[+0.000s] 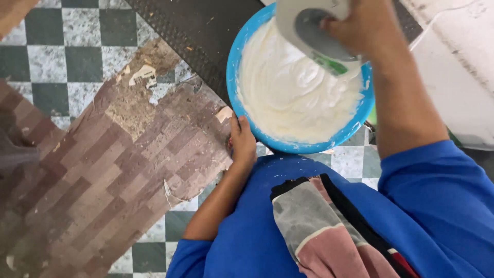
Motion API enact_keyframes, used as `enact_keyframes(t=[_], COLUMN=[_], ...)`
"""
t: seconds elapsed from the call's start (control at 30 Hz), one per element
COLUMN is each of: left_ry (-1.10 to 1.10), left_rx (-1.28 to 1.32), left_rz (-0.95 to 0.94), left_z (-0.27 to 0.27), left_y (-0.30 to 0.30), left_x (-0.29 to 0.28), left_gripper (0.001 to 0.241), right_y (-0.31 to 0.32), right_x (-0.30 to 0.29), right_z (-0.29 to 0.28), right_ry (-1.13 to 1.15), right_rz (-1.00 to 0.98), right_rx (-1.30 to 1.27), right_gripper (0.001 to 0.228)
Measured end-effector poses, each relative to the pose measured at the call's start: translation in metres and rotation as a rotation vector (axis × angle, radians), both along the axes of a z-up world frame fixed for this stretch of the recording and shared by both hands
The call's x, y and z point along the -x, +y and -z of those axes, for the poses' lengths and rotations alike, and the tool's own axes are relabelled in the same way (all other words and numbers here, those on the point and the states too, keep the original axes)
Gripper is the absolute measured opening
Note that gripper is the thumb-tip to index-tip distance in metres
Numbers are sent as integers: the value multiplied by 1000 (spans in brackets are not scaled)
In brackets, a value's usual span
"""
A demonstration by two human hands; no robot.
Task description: Using an electric hand mixer to whip a white mixture in a blue bowl
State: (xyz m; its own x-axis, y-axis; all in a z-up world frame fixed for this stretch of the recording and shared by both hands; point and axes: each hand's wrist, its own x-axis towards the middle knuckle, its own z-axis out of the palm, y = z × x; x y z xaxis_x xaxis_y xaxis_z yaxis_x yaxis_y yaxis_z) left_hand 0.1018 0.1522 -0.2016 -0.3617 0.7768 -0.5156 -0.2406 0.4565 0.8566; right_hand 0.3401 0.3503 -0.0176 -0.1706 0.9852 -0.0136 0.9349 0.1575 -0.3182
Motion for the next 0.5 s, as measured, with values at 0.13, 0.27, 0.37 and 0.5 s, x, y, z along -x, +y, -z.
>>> enact_keyframes(t=[0.13, 0.27, 0.37, 0.5], left_ry=[-89, -45, -90, -214], left_rx=[-25, -92, -118, -102], left_rz=[-122, -113, 15, 246], left_z=[5, 17, 30, 23], left_y=[11, 41, 84, 144], left_x=[-1, 15, 41, 62], left_gripper=[60, 54, 51, 57], right_y=[-13, -49, -76, -93], right_x=[29, 38, 21, -26], right_z=[7, -20, -40, -51], right_ry=[281, 269, 242, 110], right_rz=[-388, -497, -521, -144], right_rx=[-71, 66, 156, 353], right_gripper=[24, 78, 72, 54])
